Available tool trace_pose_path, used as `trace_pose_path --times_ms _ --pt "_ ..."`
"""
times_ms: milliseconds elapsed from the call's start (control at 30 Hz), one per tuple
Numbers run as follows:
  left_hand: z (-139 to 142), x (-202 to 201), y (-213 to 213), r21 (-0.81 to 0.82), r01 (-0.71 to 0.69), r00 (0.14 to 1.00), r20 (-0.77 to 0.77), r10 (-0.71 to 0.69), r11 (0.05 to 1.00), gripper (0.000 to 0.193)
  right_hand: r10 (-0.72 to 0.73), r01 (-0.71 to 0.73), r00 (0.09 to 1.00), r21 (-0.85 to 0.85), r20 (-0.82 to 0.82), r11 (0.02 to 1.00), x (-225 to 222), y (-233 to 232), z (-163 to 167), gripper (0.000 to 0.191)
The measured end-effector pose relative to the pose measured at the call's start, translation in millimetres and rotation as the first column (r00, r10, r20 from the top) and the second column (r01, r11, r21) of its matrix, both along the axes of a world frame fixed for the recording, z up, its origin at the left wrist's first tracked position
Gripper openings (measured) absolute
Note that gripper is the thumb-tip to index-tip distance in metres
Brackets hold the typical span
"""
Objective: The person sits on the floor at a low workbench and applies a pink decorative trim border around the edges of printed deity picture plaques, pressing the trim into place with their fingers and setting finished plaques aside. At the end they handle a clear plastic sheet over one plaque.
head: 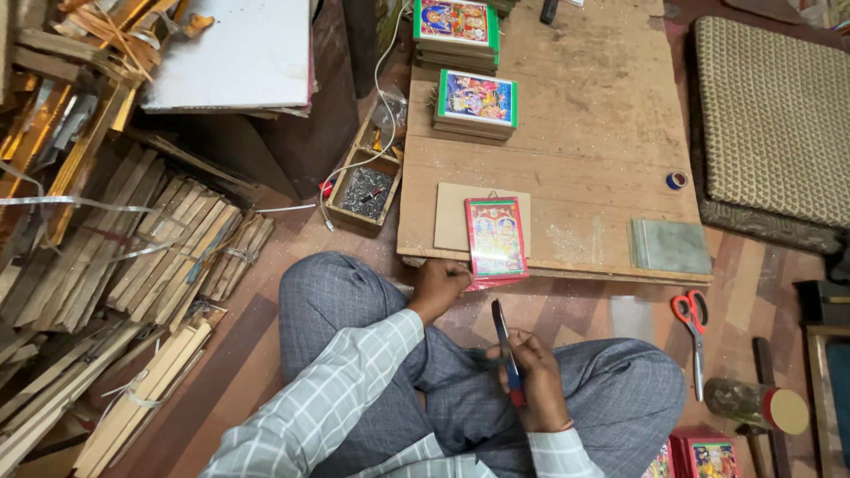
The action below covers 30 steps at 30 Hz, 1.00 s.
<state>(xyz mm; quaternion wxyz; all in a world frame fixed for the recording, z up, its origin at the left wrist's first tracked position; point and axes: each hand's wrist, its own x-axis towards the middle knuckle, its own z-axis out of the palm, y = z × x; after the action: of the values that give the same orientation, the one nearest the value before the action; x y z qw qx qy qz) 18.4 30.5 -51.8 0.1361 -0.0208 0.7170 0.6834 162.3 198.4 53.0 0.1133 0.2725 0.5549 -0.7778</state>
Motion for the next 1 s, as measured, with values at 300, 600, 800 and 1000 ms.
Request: trace_pose_path --times_ms 300,600,800,1000 --pt "-3.6 -0.1 -1.9 0.066 0.008 1.000 -0.018 -0.007 0.998 0.013 -0.072 0.089 0.993 0.207 -0.089 0.974 -5.5 -21.9 0.0 0.038" --pt "-2.1 -0.5 -2.6 -0.011 0.014 0.997 -0.070 -0.015 1.000 0.013 0.329 0.148 0.902 0.915 -0.281 0.375 -3.9 -31.1 -2.8 0.034" --pt "-0.3 0.9 -1.5 -0.039 0.023 0.997 -0.070 -0.026 0.999 0.014 0.422 0.232 0.856 0.951 -0.299 0.204 -6.1 -40.6 -2.4 0.035" --pt "1.0 2.6 -0.8 0.008 0.019 0.999 -0.050 -0.019 1.000 0.014 0.390 0.198 0.880 0.955 -0.272 0.220 -8.1 -47.6 -0.2 0.034"
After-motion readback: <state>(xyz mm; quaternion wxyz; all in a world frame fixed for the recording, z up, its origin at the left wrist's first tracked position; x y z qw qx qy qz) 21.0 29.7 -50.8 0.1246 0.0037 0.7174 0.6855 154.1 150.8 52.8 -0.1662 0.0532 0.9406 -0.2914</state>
